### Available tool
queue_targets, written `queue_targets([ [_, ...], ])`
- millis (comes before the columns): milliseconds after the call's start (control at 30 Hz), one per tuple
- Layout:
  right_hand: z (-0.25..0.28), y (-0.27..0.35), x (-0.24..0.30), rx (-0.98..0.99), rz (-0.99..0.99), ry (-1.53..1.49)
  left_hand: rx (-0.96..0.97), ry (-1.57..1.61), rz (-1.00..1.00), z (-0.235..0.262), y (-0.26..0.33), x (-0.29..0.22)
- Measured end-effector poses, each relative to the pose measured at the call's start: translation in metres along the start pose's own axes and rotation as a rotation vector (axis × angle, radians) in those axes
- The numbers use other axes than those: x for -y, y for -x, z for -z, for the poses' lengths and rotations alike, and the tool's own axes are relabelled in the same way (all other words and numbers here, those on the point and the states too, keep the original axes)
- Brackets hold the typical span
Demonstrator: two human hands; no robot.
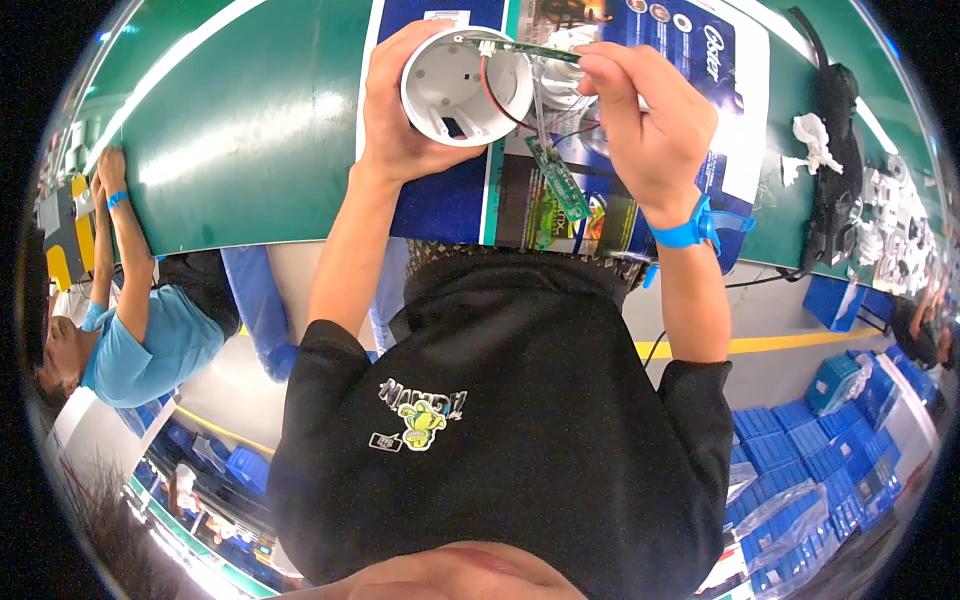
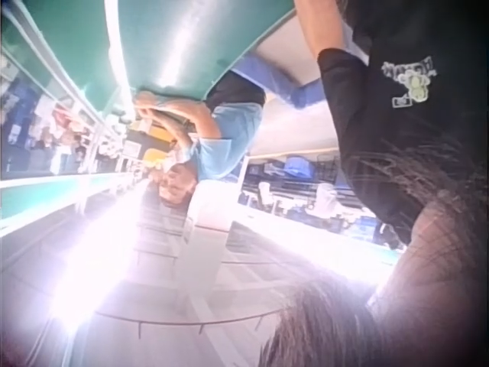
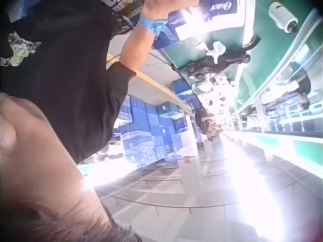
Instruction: Assembling internal electronic and plastic components into a blender base housing on a factory production line.
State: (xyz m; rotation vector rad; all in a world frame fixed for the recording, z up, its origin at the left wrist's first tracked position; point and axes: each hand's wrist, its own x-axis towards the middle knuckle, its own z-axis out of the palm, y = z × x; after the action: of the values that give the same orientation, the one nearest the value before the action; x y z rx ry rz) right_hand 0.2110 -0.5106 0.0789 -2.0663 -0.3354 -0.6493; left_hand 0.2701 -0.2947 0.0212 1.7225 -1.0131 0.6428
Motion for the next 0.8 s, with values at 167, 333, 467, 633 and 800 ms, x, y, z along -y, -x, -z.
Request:
queue_targets([
  [167,-0.002,0.001,-0.004,-0.023,-0.063,-0.1,-0.009,0.017,-0.013,-0.002,0.004,0.004],
  [333,-0.002,0.0,-0.002,-0.038,0.083,0.088,-0.004,0.084,0.035,0.0,0.002,0.001],
  [467,0.007,-0.009,0.008,-0.007,0.178,0.231,-0.005,0.072,0.026,-0.001,0.001,0.001],
  [633,0.019,-0.027,0.031,0.161,0.342,0.41,0.001,0.033,0.005,-0.002,-0.001,-0.002],
  [800,0.021,-0.037,0.044,0.249,0.379,0.483,0.004,-0.015,-0.006,0.0,0.001,-0.001],
])
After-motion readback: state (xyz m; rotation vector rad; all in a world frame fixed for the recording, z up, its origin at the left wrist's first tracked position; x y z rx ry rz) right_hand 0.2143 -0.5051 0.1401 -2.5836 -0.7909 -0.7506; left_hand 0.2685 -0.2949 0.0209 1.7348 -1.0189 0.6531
